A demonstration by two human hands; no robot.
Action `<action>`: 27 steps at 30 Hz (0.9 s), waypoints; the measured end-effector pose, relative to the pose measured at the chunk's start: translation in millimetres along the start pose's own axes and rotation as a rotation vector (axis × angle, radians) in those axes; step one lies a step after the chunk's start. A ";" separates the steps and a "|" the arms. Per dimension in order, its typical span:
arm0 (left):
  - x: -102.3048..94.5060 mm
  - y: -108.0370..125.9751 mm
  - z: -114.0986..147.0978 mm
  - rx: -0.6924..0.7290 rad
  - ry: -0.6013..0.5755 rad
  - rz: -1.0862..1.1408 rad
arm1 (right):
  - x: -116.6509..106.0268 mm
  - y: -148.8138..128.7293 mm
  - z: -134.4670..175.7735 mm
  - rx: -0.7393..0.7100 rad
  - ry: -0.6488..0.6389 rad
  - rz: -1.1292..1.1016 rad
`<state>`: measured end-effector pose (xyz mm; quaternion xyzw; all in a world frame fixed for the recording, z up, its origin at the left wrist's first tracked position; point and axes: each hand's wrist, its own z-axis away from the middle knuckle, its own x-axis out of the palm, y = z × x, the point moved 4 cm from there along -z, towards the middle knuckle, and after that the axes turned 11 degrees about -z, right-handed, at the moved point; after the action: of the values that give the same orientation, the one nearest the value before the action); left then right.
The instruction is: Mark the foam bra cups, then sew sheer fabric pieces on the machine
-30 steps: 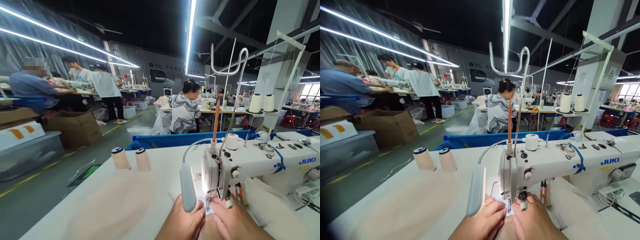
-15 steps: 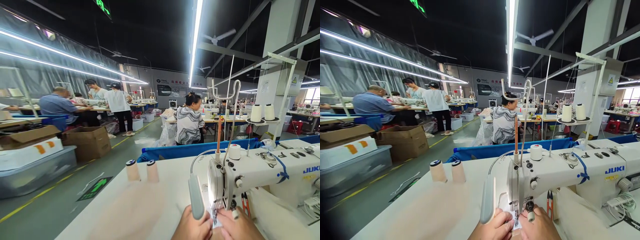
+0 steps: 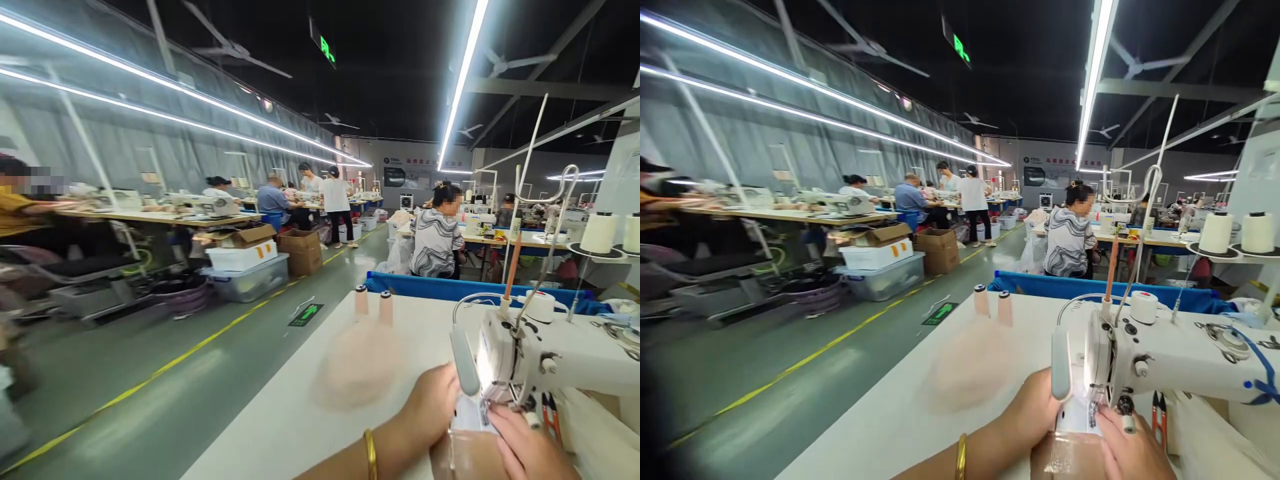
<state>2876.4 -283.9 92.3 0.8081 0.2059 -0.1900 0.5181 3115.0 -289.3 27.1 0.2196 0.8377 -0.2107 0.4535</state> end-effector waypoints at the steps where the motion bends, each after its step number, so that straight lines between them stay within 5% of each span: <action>1: -12.6 -3.4 -8.0 -0.084 0.056 0.078 | 4.0 4.9 1.3 -0.019 -0.001 0.004; 6: -95.9 -20.8 -31.6 -0.399 0.453 0.476 | 10.4 16.3 2.9 -0.022 -0.014 -0.055; 11: -147.7 -35.5 -5.7 -0.575 0.820 0.664 | 10.6 12.7 -0.1 -0.046 0.037 -0.085; 15: -152.4 -34.2 19.0 -0.646 0.899 0.725 | 16.2 10.4 -0.4 -0.078 0.126 0.012; 20: -143.0 -19.2 28.9 -0.707 0.862 0.734 | 8.7 0.3 -5.2 -0.124 0.052 0.029; 27: -145.4 4.0 30.2 -0.696 0.855 0.639 | 15.9 -6.1 -13.7 0.006 0.143 0.008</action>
<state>2753.1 -332.8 159.2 0.6186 0.1931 0.3913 0.6534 3094.6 -283.9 21.4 0.2387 0.8665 -0.1952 0.3925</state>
